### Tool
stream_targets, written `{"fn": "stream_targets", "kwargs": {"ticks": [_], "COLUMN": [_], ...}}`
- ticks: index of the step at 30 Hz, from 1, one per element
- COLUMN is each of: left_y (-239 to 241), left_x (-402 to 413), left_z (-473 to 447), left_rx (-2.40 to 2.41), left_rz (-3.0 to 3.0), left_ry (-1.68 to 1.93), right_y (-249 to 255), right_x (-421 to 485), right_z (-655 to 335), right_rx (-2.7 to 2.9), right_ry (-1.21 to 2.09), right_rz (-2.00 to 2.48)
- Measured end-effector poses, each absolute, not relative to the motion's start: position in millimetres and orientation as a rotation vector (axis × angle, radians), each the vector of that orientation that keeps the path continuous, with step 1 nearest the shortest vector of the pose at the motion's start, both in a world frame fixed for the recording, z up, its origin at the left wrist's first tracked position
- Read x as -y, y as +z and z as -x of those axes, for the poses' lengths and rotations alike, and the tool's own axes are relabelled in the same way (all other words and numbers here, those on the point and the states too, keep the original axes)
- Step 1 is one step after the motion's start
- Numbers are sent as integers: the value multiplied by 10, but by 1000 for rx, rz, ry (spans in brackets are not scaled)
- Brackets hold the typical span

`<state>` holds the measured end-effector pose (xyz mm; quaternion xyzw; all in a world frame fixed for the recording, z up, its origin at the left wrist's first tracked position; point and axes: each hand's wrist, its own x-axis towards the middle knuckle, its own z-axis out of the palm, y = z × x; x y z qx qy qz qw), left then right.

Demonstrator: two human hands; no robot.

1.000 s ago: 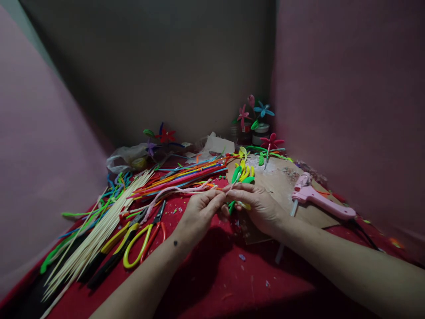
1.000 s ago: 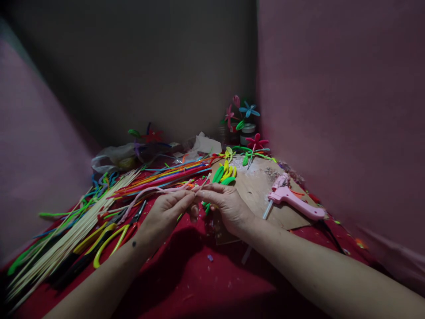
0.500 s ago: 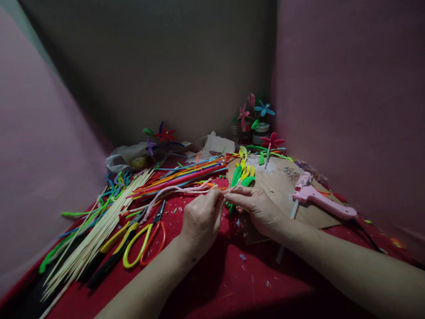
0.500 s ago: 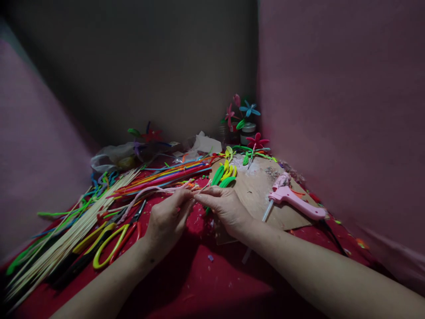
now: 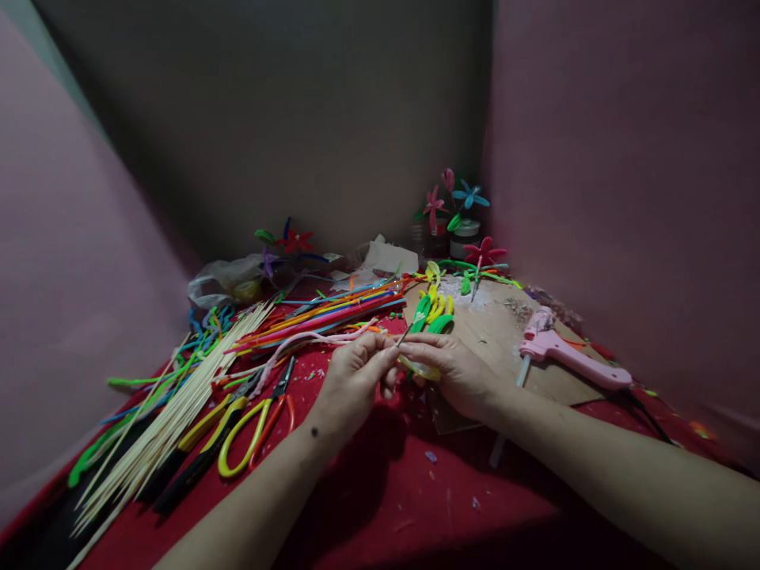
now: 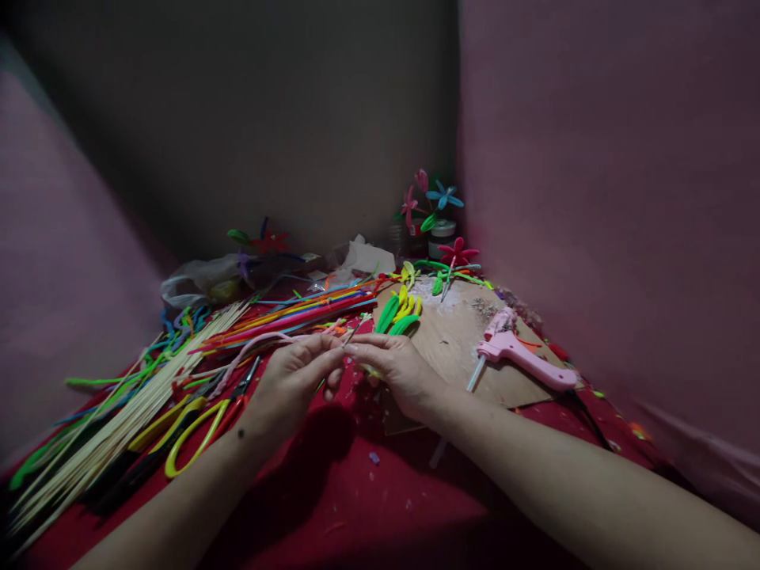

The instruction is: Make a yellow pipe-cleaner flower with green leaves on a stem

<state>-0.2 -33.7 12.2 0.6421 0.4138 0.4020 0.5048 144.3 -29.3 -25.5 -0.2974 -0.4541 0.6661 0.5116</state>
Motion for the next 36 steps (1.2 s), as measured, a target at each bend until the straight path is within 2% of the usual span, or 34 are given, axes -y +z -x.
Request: {"fn": "stream_targets", "kwargs": {"ticks": [6, 13, 22, 30, 36], "left_y": [155, 106, 29, -36, -27], "left_x": [275, 295, 321, 367, 378], "left_z": [35, 29, 49, 25, 27], "left_rx": [-806, -1029, -1148, -1177, -1156], "left_rz": [-1263, -1991, -2388, -2614, -2391], "left_ry": [836, 940, 1124, 1255, 1253], "right_y": [-209, -209, -201, -181, -190], "right_x": [333, 337, 349, 408, 446], "right_z": [-1438, -1489, -1459, -1415, -1393], "right_rx": [1048, 1084, 845, 800, 1020], "right_ry": [1645, 1438, 1584, 1636, 1488], "right_rz": [682, 801, 760, 756, 792]}}
